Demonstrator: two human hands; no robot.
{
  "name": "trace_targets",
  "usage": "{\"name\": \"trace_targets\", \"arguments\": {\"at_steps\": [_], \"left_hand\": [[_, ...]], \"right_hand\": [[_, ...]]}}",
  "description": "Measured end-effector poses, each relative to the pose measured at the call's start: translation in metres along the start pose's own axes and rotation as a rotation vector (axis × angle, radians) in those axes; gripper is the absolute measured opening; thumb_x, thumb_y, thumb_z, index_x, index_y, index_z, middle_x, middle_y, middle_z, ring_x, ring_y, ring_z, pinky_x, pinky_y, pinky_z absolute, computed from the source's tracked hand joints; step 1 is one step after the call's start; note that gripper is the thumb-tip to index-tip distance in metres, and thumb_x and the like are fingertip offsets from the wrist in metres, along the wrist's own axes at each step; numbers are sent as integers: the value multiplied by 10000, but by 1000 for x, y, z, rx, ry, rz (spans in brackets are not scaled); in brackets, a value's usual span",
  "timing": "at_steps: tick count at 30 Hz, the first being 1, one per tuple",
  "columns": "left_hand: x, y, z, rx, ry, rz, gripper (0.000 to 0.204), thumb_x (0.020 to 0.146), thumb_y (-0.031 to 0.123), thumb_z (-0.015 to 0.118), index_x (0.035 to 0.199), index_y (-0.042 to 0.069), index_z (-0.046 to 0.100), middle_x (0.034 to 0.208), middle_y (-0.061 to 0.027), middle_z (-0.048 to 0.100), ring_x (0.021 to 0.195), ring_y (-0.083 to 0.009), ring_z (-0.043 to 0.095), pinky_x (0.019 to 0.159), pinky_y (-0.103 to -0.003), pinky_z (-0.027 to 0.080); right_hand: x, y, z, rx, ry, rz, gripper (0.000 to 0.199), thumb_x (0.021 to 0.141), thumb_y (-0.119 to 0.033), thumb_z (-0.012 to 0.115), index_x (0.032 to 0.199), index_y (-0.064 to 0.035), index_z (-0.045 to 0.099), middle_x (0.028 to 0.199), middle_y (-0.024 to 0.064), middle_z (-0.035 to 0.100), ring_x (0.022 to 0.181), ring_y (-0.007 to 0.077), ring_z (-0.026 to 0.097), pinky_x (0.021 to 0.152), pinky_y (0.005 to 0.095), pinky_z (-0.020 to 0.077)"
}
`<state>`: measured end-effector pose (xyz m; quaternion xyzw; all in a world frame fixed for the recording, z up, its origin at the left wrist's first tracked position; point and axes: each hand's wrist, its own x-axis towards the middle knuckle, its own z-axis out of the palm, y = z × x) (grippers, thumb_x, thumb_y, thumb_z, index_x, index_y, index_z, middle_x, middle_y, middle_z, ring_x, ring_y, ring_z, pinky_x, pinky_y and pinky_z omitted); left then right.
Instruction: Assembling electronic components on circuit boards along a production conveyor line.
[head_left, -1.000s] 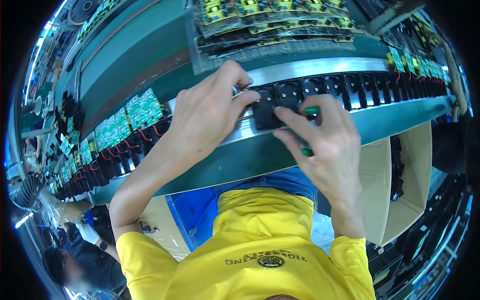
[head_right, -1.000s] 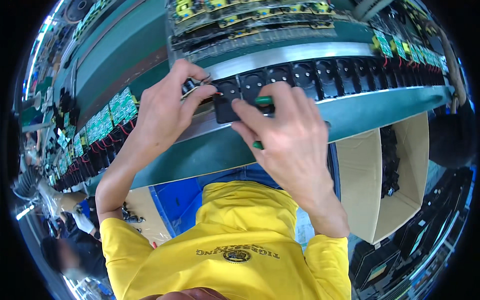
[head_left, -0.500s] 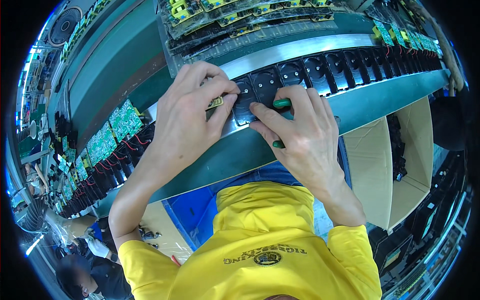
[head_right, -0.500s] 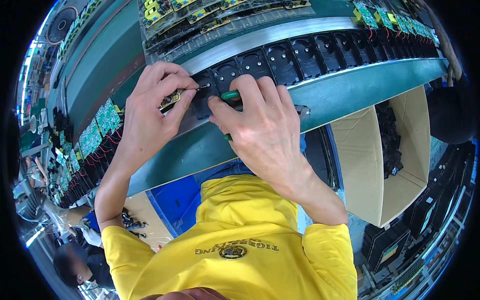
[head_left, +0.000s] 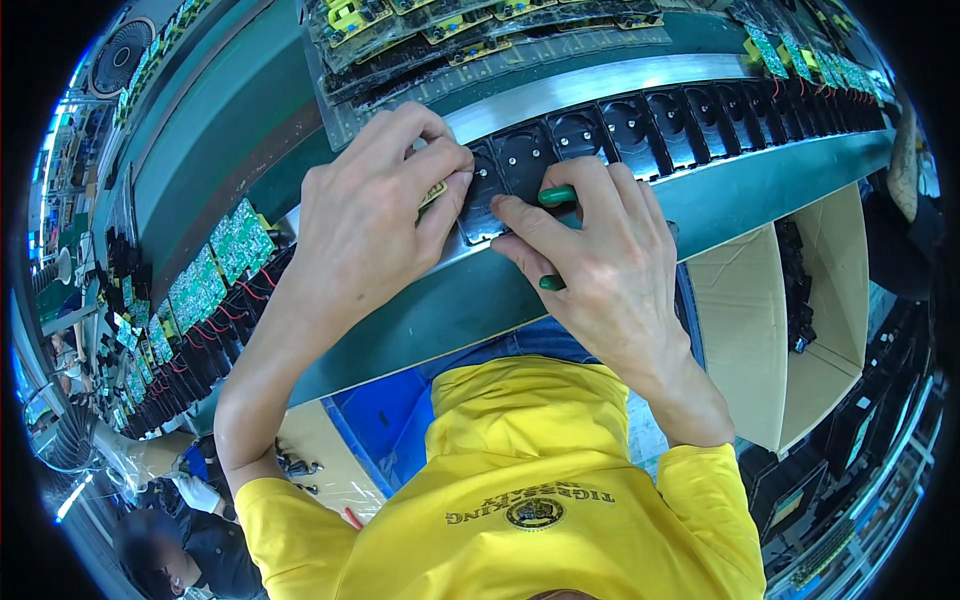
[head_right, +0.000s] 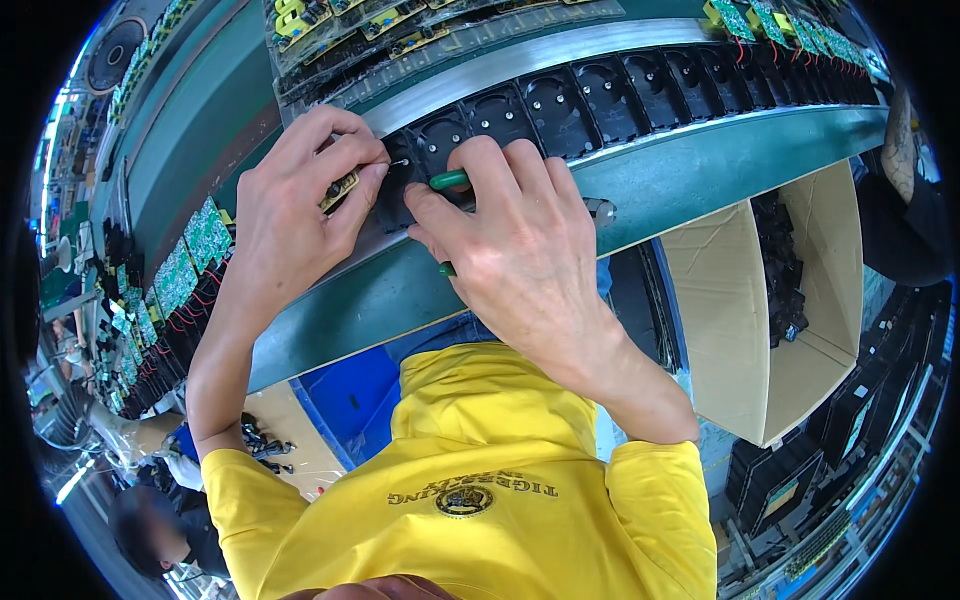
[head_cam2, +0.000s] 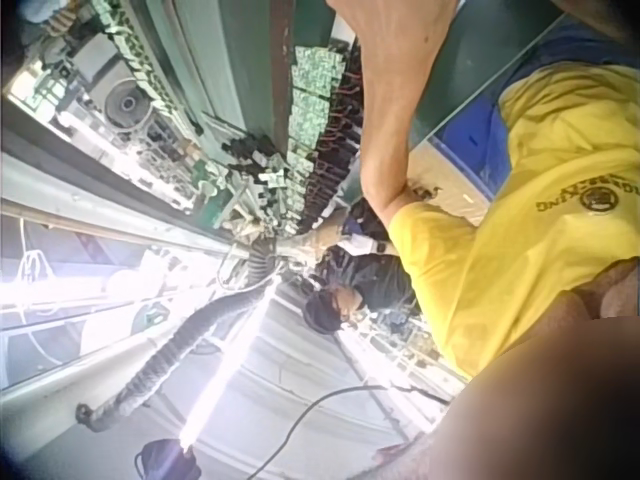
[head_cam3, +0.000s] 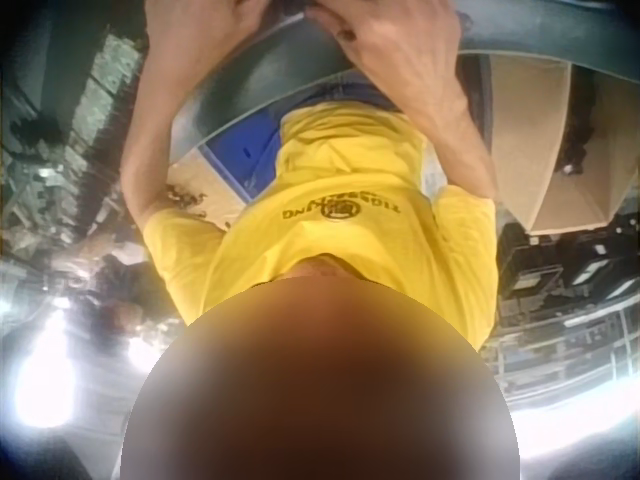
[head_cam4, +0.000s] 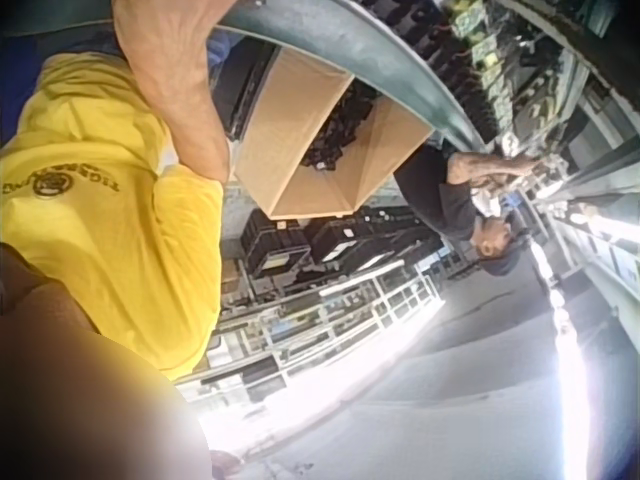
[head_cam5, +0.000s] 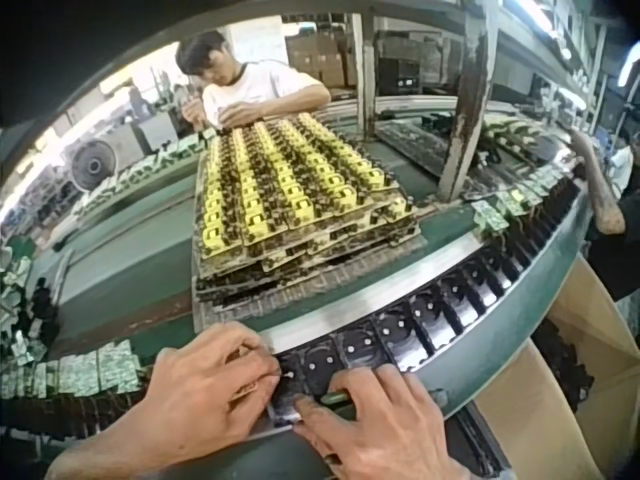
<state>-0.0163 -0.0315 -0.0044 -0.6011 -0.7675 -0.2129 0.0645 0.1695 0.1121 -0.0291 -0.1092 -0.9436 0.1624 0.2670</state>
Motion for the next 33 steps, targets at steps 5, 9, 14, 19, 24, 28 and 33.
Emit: {"name": "trace_targets", "arguments": {"at_steps": [5,9,14,19,24,28,33], "left_hand": [[4,6,-4,63,-68,-27,64,970,36,808,1024,56,782,1155,-15,729,934,-215,691,808,-326,567],[5,7,-4,63,-68,-33,57,970,44,801,1017,56,772,1147,-14,725,921,-215,694,804,-327,569],[6,6,-6,-19,-94,-62,56,968,43,795,1013,62,767,1159,-8,723,911,-220,702,792,-331,573],[5,6,-4,38,-71,-47,55,965,42,793,1004,60,758,1163,-8,723,906,-225,706,782,-335,574],[8,6,-4,63,-83,-27,59,963,49,797,1001,56,752,1168,-6,722,908,-229,706,773,-334,572],[10,5,-2,118,-24,71,68,970,89,822,951,56,766,1073,-32,661,854,-207,695,617,-327,547],[9,10,-5,122,-99,-16,70,971,65,800,1016,59,746,1171,-2,701,902,-228,702,739,-340,559]], "right_hand": [[0,0,-1,-5,-7,1,245,894,-200,953,1137,-180,925,1188,50,640,953,228,585,841,367,546],[0,0,-1,-6,-16,3,249,893,-198,953,1140,-180,923,1189,48,640,959,229,588,845,367,549],[-1,1,-1,-2,-15,2,255,892,-197,954,1144,-180,921,1193,48,640,969,230,594,852,368,554],[-1,1,-2,-1,-22,5,260,890,-199,955,1147,-179,919,1196,48,641,977,233,599,857,370,559],[0,2,-1,-1,-9,-1,253,894,-203,954,1144,-180,919,1188,49,639,973,233,597,852,367,558],[-2,2,0,-10,-16,-5,240,903,-211,952,1139,-180,918,1177,48,635,965,231,591,843,360,553],[0,3,0,-6,-17,-8,234,906,-221,951,1134,-181,917,1171,46,631,958,229,585,836,354,548]]}}
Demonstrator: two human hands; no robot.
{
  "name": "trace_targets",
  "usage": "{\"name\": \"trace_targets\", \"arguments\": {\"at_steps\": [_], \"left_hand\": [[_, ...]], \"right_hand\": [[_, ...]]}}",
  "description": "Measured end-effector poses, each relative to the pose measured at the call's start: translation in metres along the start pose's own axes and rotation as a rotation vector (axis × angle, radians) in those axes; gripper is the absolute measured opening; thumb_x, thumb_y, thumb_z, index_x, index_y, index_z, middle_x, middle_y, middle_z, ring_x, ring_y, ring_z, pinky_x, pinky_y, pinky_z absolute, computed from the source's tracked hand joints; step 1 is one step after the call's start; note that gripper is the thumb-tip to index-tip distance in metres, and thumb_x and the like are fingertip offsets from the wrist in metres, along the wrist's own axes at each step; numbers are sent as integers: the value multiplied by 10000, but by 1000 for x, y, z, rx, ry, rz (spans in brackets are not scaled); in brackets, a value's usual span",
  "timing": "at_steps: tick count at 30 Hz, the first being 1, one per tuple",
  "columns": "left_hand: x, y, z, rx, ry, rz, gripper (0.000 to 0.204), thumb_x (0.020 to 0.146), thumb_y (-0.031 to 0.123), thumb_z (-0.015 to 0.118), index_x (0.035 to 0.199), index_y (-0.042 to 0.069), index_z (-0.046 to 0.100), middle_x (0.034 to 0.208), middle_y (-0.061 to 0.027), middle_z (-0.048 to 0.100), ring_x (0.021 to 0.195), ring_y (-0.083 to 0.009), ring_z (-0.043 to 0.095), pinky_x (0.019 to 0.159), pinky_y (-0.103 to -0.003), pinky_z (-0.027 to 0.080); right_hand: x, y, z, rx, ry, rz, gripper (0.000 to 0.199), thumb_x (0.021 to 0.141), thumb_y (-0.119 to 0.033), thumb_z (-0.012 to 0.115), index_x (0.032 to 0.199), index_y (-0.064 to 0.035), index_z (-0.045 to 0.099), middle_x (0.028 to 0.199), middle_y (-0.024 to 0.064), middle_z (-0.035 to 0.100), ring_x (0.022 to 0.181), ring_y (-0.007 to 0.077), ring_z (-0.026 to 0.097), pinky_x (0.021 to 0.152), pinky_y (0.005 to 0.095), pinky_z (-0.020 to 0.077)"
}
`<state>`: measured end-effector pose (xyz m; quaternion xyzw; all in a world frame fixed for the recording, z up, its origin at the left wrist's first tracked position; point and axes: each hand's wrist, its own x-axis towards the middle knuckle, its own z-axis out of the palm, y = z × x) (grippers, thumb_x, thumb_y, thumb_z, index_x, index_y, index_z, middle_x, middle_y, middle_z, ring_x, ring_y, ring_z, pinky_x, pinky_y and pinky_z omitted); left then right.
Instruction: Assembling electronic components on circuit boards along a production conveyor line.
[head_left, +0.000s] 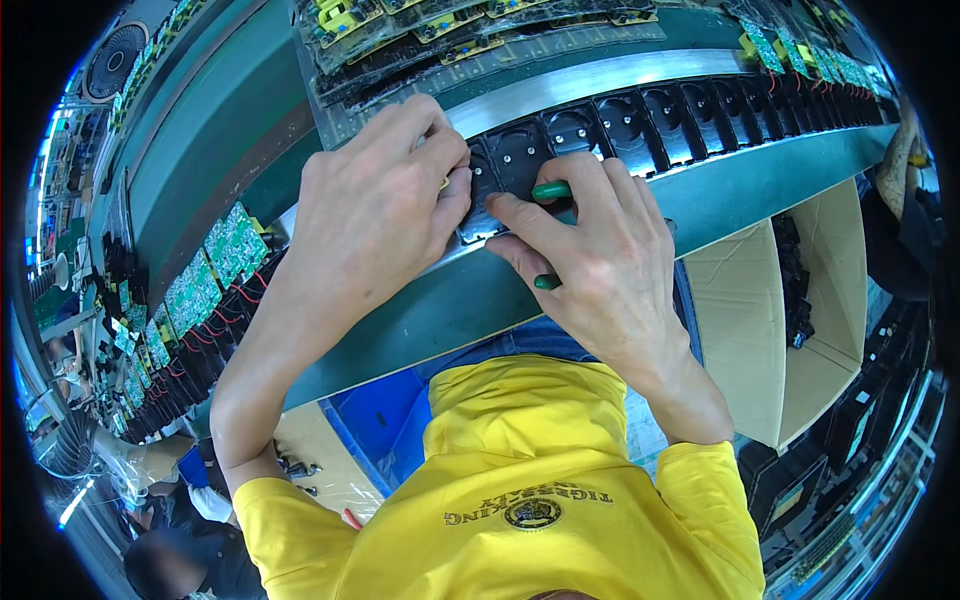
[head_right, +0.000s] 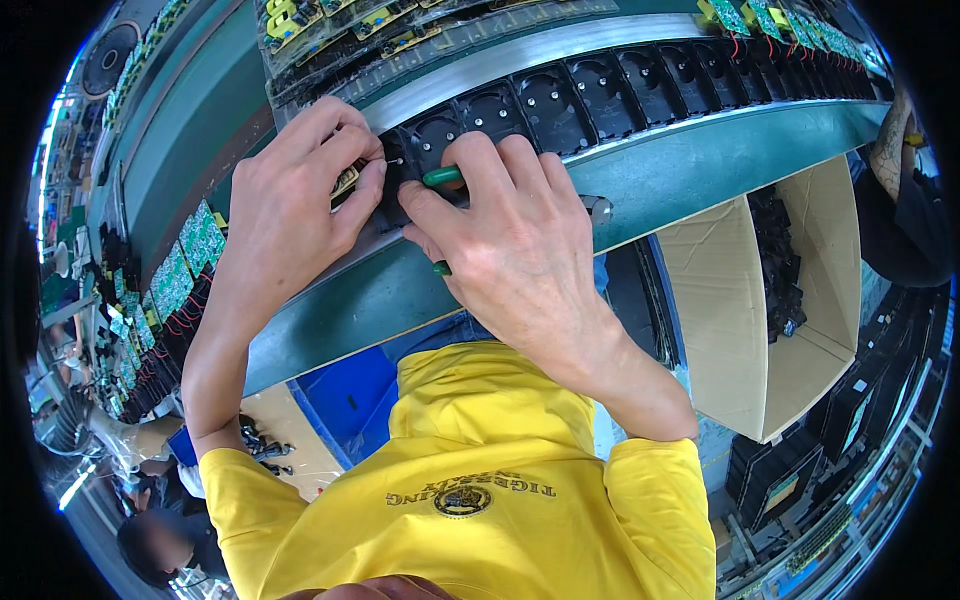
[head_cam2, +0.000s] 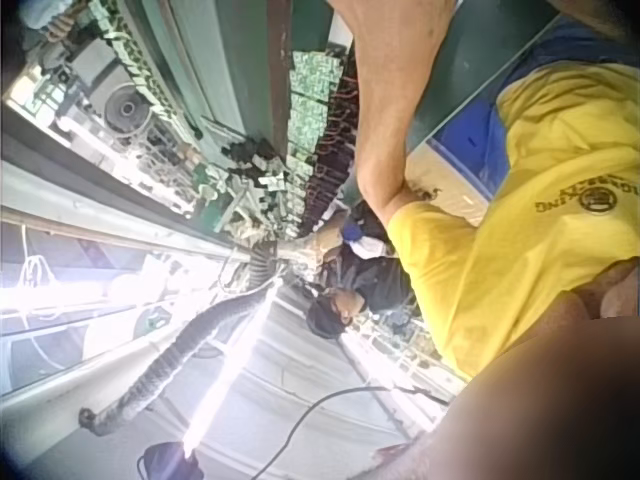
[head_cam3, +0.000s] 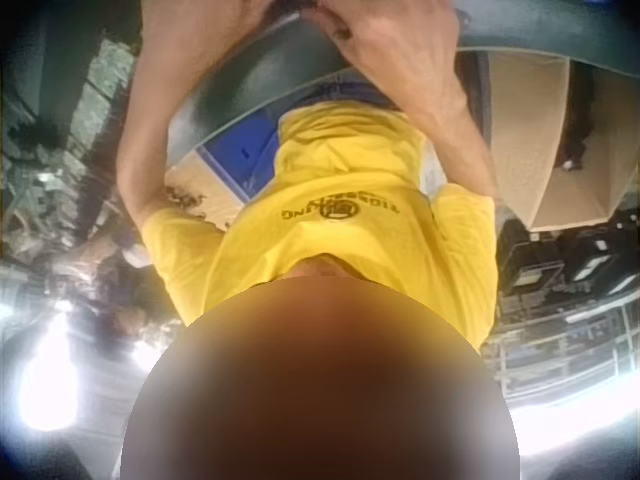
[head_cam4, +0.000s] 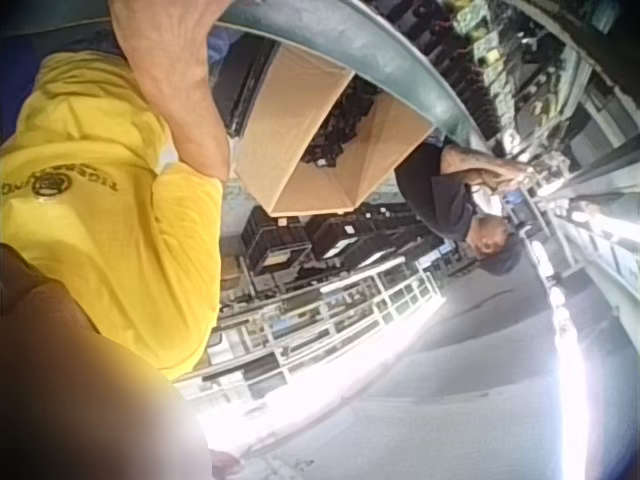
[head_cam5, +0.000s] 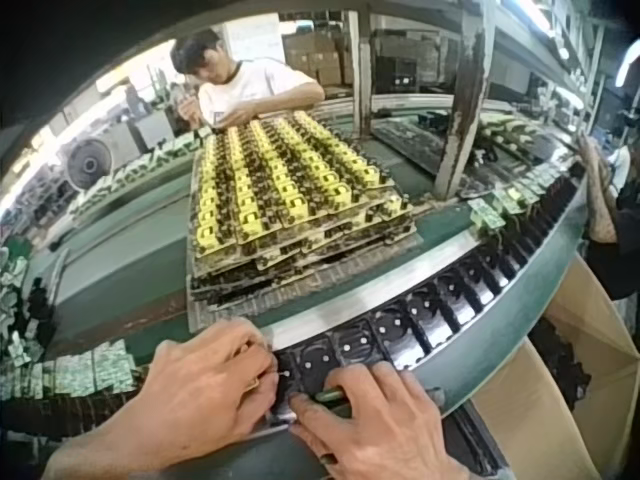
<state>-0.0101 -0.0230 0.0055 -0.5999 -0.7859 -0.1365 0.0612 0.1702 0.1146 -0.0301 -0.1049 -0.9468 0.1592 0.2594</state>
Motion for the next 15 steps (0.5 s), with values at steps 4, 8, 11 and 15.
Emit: {"name": "trace_targets", "arguments": {"at_steps": [4,8,11,15], "left_hand": [[2,0,2,-15,5,-12,69,986,73,794,1032,65,744,1158,-2,689,885,-227,692,727,-342,552],[2,0,6,-23,8,-18,63,1000,80,787,1044,72,741,1149,0,680,868,-224,681,718,-341,547],[3,0,7,-24,13,-18,58,1010,84,782,1049,77,739,1144,2,674,856,-222,675,712,-339,543],[3,-1,6,-84,9,-28,43,988,106,826,983,80,793,1123,-26,655,858,-244,712,658,-357,578]], "right_hand": [[0,0,0,-22,-10,3,221,910,-230,949,1124,-181,918,1171,46,630,959,228,581,834,352,546],[-1,0,-1,-27,-17,-1,245,900,-230,955,1139,-193,917,1184,46,630,963,231,586,832,357,548],[0,1,-2,-27,-18,-8,275,889,-226,962,1159,-205,914,1198,47,630,967,234,593,831,363,551],[7,2,-12,-10,-47,-60,353,987,-300,889,1309,-154,870,1119,55,644,905,219,609,806,350,545]]}}
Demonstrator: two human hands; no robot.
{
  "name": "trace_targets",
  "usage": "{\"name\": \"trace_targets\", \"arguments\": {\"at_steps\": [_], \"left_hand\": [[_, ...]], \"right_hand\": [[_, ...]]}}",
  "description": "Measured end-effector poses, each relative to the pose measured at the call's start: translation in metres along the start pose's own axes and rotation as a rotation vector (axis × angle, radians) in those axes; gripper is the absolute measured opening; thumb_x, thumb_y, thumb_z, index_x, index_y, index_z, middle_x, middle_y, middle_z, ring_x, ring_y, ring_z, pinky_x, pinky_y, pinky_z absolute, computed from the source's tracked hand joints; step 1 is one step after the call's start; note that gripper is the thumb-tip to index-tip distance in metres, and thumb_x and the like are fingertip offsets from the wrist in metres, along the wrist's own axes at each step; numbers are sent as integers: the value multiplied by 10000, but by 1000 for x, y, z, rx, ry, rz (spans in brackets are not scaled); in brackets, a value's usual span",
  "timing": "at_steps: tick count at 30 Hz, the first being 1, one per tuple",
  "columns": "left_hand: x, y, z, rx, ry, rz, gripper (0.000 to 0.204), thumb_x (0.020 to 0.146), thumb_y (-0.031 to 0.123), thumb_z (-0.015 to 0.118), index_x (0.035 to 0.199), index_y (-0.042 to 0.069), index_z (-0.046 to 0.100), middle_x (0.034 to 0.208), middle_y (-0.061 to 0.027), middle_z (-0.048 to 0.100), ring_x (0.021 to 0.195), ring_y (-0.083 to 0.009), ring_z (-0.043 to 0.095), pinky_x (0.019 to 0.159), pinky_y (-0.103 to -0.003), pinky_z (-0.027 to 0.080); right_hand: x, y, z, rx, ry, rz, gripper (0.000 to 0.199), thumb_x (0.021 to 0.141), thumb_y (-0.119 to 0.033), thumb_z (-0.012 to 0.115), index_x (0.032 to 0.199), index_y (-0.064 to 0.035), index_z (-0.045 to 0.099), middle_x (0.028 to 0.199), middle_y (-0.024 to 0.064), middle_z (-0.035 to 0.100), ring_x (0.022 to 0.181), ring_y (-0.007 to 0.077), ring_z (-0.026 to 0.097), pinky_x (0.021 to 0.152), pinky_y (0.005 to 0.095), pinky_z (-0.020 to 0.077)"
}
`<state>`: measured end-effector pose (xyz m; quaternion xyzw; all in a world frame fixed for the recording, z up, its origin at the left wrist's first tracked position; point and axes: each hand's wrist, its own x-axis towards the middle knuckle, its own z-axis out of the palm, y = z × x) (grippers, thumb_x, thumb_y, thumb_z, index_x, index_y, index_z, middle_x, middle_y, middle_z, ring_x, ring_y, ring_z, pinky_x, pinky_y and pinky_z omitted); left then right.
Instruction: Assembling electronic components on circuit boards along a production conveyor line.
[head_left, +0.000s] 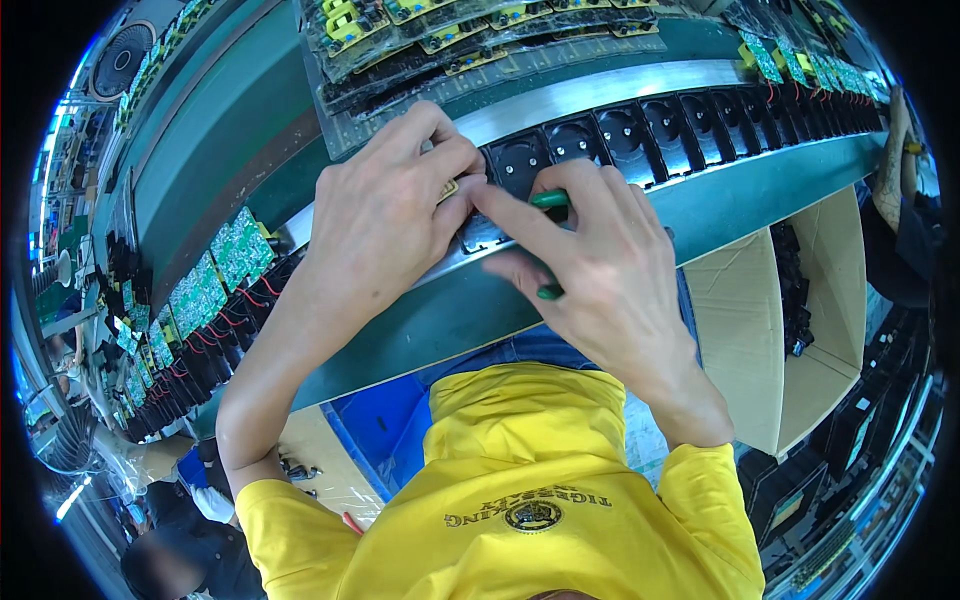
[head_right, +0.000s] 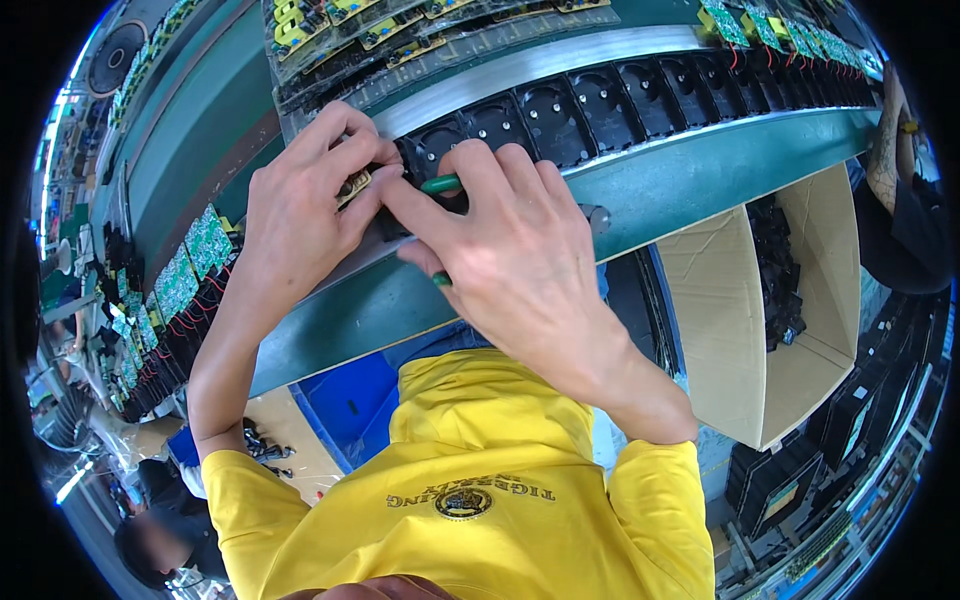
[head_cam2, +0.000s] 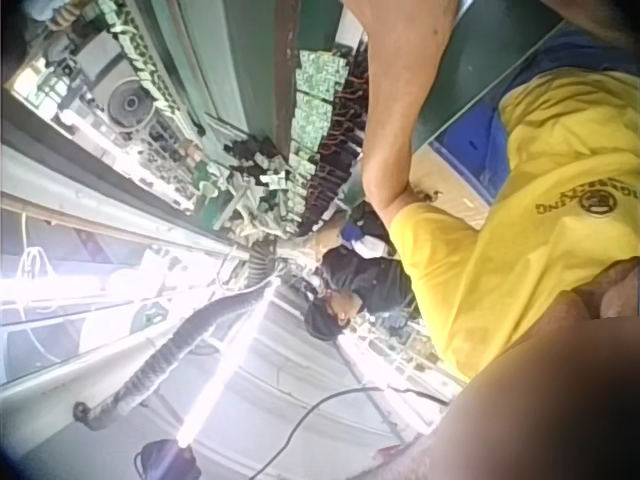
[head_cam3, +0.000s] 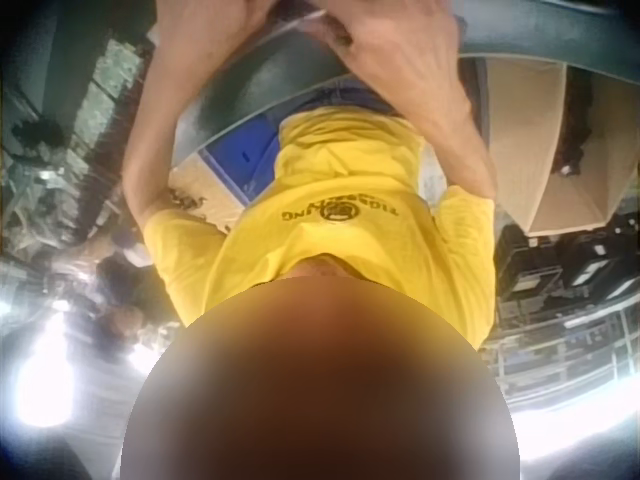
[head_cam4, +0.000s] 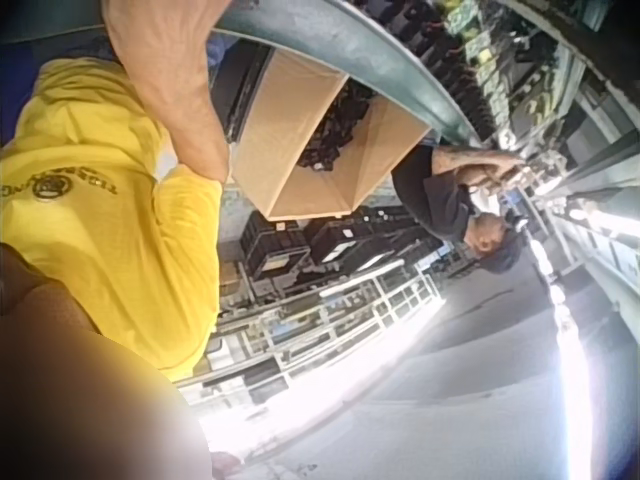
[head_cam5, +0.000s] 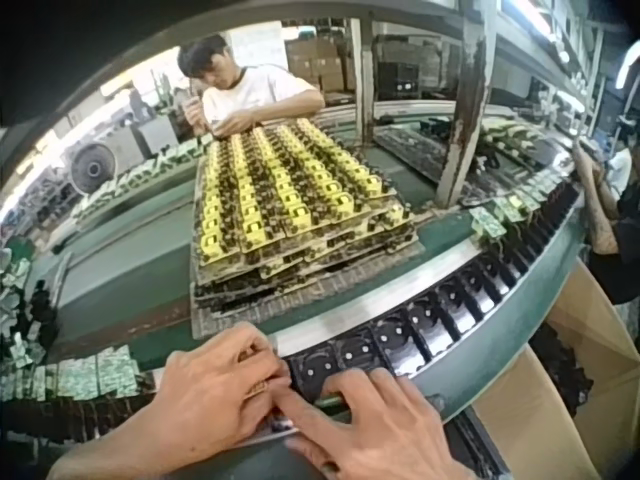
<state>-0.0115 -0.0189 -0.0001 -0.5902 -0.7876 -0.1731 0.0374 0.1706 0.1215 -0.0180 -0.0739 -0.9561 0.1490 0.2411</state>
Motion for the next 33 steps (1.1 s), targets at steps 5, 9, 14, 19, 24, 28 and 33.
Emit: {"name": "trace_targets", "arguments": {"at_steps": [5,9,14,19,24,28,33], "left_hand": [[-12,-2,4,-173,3,-174,37,975,113,829,976,80,812,1134,-50,659,874,-289,720,725,-413,605],[-1,8,-12,-91,-91,-171,56,959,124,834,968,70,822,1136,-77,662,889,-321,724,758,-444,612],[-1,-2,-10,-107,-106,-142,81,939,149,831,965,72,831,1124,-112,668,885,-362,719,773,-480,614],[-6,-9,-7,-126,-123,-170,103,907,161,823,965,77,842,1105,-129,675,880,-374,711,782,-479,599],[5,-3,-3,-126,-168,-193,76,894,172,824,929,106,836,1079,-107,664,888,-359,713,787,-448,592],[2,-7,-10,-132,-173,-177,85,887,178,829,932,105,830,1069,-107,662,885,-363,710,788,-455,596],[6,-12,-20,-159,-261,-146,105,873,163,830,957,99,824,1074,-102,661,896,-361,712,794,-473,597]], "right_hand": [[46,-12,-22,1181,202,184,427,1148,-383,683,1405,-57,778,998,45,640,829,193,602,775,325,519],[85,-17,2,1435,255,275,484,1198,-428,518,1340,-20,736,924,20,601,782,157,548,738,305,470],[98,-12,42,1684,409,299,288,1164,-243,529,1191,-42,734,836,-22,580,705,86,434,644,268,368],[105,-21,54,1665,396,373,331,1197,-270,472,1054,-68,691,802,-33,547,689,70,404,621,251,328],[90,12,51,1665,231,276,304,1214,-299,461,1029,-106,607,818,-23,487,723,90,395,644,275,337],[94,1,50,1615,202,296,254,1215,-293,468,1124,-97,602,864,-7,497,757,109,410,677,294,357],[72,-25,12,1137,442,-10,417,1099,-183,666,1477,-13,713,1028,62,658,847,170,541,776,316,479]]}}
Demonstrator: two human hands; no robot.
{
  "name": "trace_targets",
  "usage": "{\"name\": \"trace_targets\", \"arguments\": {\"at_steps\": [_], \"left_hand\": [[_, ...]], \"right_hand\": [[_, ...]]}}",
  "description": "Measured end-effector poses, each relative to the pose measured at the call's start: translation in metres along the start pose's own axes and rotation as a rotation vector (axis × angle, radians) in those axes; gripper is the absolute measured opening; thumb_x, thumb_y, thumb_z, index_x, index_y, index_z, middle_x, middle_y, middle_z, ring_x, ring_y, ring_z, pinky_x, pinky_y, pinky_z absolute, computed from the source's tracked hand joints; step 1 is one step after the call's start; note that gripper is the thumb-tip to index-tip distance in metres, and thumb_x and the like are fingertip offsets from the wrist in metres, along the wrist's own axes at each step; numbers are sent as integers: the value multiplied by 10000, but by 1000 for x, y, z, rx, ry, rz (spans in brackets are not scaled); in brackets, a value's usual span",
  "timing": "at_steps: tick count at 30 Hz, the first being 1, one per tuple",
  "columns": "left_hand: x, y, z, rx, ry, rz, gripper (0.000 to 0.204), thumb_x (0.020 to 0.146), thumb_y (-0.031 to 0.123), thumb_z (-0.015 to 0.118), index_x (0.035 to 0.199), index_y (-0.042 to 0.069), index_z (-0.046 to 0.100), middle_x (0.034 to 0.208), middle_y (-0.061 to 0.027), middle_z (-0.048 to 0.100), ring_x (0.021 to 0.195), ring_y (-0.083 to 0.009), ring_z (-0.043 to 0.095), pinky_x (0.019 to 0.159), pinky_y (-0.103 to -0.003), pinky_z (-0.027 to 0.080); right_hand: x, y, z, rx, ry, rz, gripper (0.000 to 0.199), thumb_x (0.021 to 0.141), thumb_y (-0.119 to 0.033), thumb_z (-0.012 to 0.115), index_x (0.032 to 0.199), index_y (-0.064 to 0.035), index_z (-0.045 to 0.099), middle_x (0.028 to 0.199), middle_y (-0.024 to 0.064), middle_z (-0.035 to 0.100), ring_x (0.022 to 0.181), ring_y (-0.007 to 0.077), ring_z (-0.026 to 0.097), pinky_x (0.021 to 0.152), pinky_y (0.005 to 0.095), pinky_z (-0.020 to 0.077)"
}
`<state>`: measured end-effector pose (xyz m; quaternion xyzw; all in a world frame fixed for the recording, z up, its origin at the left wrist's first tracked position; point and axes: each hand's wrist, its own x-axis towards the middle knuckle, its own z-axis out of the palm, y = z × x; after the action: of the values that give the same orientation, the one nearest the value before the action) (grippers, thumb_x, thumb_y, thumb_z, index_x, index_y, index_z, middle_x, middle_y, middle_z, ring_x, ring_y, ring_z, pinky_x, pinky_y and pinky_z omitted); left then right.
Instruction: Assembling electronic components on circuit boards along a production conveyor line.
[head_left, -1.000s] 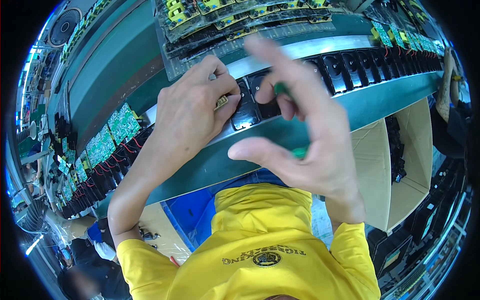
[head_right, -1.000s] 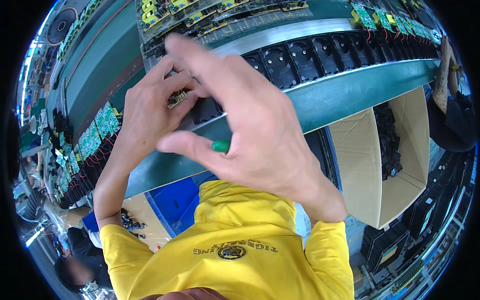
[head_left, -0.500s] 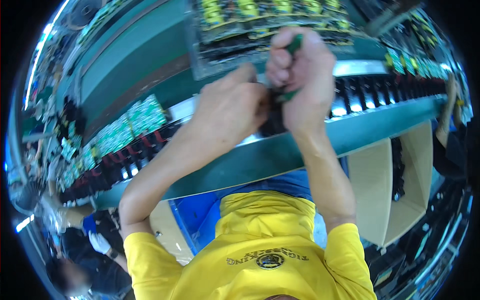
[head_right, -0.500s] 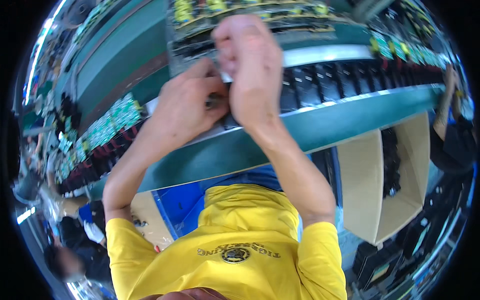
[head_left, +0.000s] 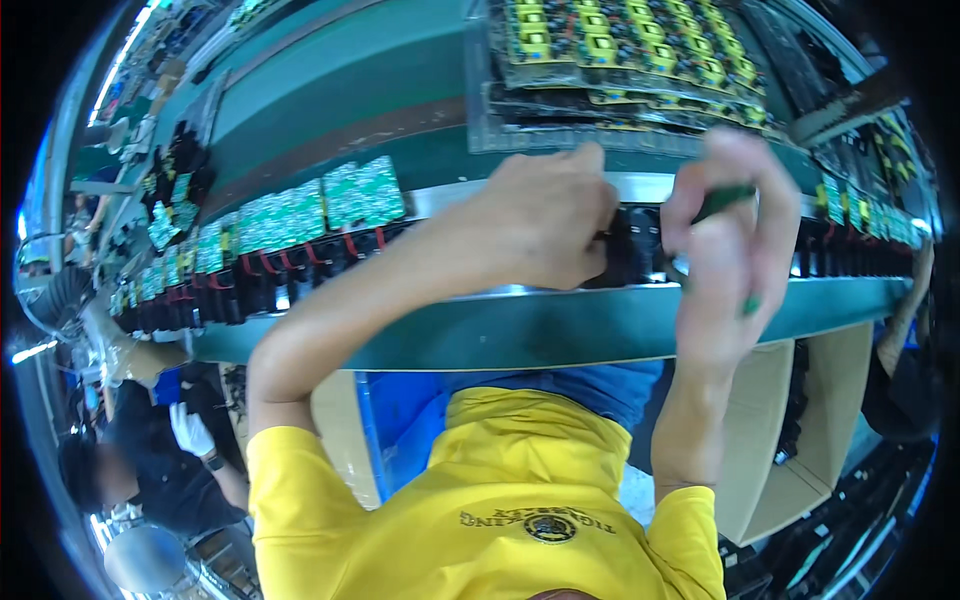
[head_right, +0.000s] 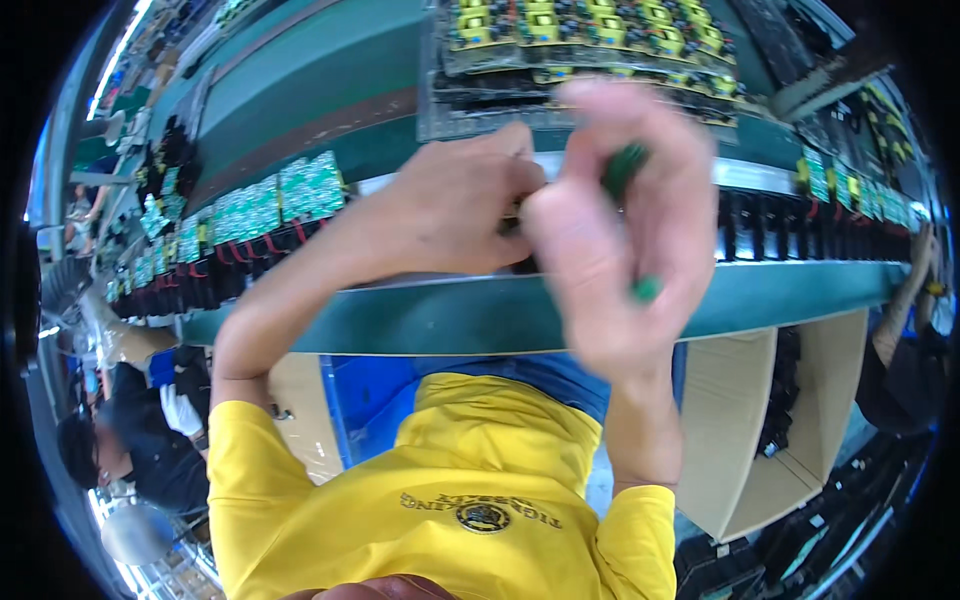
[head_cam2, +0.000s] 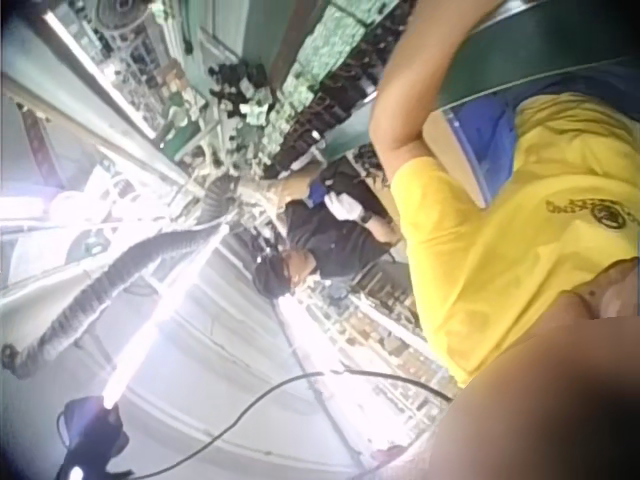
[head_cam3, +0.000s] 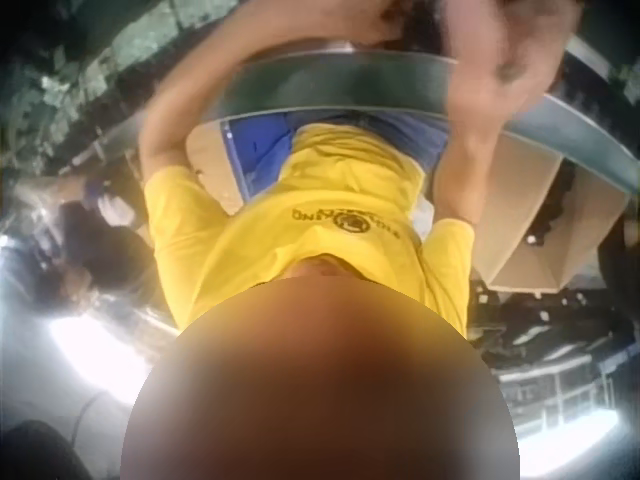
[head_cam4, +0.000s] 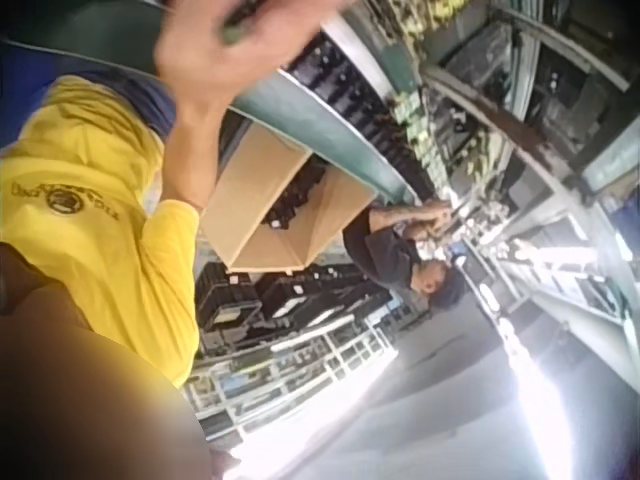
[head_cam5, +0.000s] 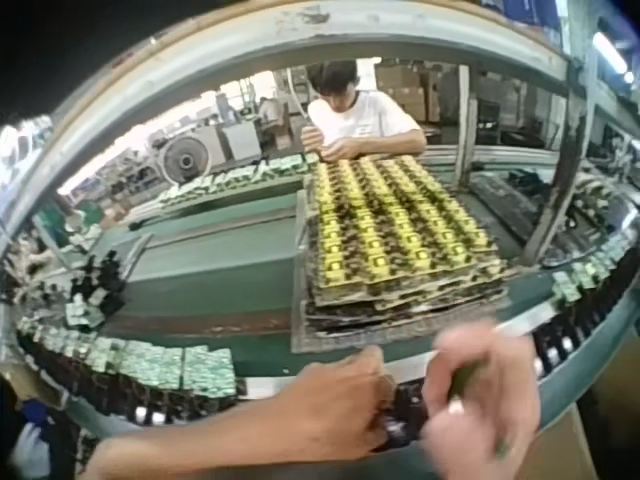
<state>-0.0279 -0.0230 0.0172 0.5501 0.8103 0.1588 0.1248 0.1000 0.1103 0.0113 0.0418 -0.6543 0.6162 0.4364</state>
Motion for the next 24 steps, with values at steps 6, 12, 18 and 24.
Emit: {"name": "trace_targets", "arguments": {"at_steps": [6,12,18,24], "left_hand": [[34,7,-53,1,-408,17,336,872,142,835,1192,55,781,1253,-103,707,1081,-335,708,930,-447,596],[35,7,-10,269,372,104,490,901,51,770,1388,74,724,1427,-103,736,1223,-329,712,1019,-430,594],[-26,9,33,127,427,192,610,851,-33,725,1443,85,641,1483,-110,702,1415,-343,656,1319,-513,442],[-108,-37,-2,357,270,27,549,846,-70,682,1375,73,690,1583,-122,632,1489,-372,593,1398,-622,349]], "right_hand": [[-49,-19,-40,-1160,-502,-22,199,928,-210,922,1119,-154,916,1120,60,634,907,240,583,786,376,519],[-56,-17,-49,-1205,-532,-35,168,950,-213,903,1113,-173,900,1153,50,600,946,239,570,805,383,505],[-37,-32,-85,-1168,-195,-10,343,881,-279,973,1201,-178,903,1149,68,688,863,239,683,724,371,573],[-2,-17,-211,-1670,174,246,254,1069,-392,836,1201,-191,916,1200,125,718,941,343,755,768,480,618]]}}
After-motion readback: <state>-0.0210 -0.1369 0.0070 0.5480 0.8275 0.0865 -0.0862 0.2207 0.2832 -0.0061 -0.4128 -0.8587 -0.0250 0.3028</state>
